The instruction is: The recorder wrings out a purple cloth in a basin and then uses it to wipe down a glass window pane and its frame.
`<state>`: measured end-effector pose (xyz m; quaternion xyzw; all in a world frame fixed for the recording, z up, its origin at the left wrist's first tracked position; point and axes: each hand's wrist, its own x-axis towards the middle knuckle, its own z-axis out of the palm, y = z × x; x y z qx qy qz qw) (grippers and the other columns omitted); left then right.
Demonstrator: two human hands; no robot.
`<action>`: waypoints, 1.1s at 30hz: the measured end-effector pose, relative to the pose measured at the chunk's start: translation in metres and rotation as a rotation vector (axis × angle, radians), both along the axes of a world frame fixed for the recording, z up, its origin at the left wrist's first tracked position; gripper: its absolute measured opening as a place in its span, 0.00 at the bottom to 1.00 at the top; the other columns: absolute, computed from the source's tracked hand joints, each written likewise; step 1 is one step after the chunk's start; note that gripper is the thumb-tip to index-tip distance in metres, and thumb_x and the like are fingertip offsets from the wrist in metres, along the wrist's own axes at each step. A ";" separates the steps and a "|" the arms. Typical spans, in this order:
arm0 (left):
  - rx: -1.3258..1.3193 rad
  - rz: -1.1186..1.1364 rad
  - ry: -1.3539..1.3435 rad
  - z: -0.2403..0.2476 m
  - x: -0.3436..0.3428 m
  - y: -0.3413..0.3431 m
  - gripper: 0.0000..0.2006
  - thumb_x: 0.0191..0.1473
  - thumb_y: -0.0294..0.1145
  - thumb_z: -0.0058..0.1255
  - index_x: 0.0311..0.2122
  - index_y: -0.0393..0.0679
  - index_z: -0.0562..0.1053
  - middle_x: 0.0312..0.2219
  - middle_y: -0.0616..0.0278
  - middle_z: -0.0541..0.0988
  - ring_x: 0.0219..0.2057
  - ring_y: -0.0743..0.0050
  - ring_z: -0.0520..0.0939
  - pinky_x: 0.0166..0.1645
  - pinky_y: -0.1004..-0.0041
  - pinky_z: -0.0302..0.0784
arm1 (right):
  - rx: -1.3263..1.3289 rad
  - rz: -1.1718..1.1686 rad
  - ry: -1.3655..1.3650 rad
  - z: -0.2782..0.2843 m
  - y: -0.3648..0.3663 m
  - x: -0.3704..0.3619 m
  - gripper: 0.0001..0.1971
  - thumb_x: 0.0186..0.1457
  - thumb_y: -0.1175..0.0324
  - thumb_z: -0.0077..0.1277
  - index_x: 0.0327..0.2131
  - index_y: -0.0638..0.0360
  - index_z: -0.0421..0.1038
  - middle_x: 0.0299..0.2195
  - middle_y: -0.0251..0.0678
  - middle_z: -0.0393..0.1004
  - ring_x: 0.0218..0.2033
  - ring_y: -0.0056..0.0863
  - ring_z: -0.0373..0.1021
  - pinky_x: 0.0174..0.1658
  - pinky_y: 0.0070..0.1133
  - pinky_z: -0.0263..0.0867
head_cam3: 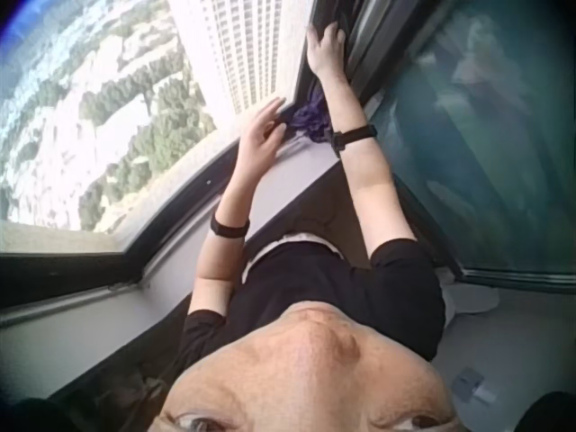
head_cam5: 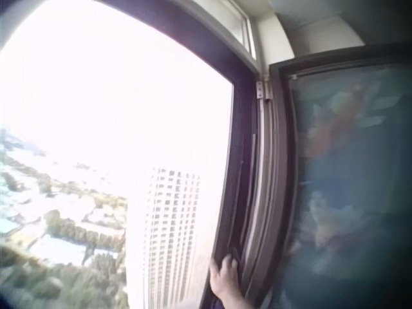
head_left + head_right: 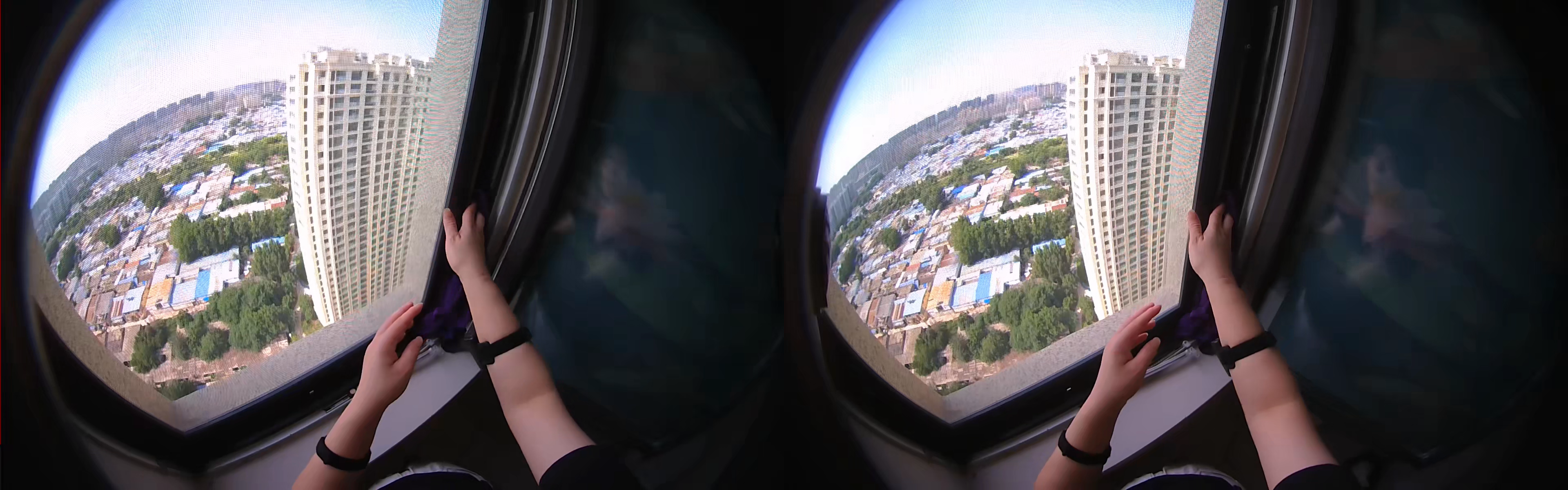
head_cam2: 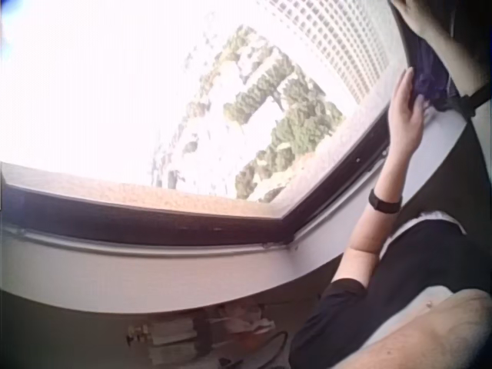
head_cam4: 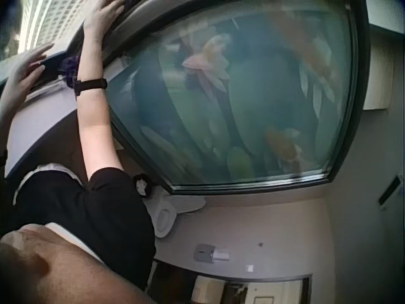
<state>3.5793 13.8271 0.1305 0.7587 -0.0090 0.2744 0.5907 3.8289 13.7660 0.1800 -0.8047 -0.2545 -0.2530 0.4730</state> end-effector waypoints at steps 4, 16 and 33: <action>0.004 0.038 -0.022 -0.009 -0.003 0.000 0.26 0.55 0.23 0.53 0.61 0.47 0.68 0.60 0.58 0.69 0.51 0.67 0.76 0.55 0.71 0.70 | -0.058 -0.020 0.074 -0.044 -0.005 0.003 0.41 0.65 0.43 0.40 0.61 0.79 0.52 0.58 0.71 0.55 0.60 0.61 0.56 0.63 0.37 0.57; -0.008 0.054 0.098 -0.034 -0.009 0.001 0.30 0.53 0.25 0.55 0.63 0.47 0.65 0.60 0.57 0.69 0.50 0.65 0.77 0.56 0.68 0.72 | -0.060 0.089 -0.164 -0.084 -0.036 -0.073 0.35 0.65 0.53 0.46 0.61 0.76 0.52 0.59 0.67 0.56 0.60 0.60 0.57 0.62 0.38 0.56; -0.216 -0.010 0.407 -0.139 -0.001 -0.009 0.18 0.54 0.26 0.49 0.51 0.41 0.73 0.41 0.53 0.81 0.46 0.60 0.81 0.51 0.67 0.73 | -0.155 0.630 -0.270 -0.060 -0.091 -0.225 0.38 0.59 0.49 0.54 0.62 0.69 0.56 0.57 0.58 0.61 0.55 0.55 0.63 0.58 0.39 0.61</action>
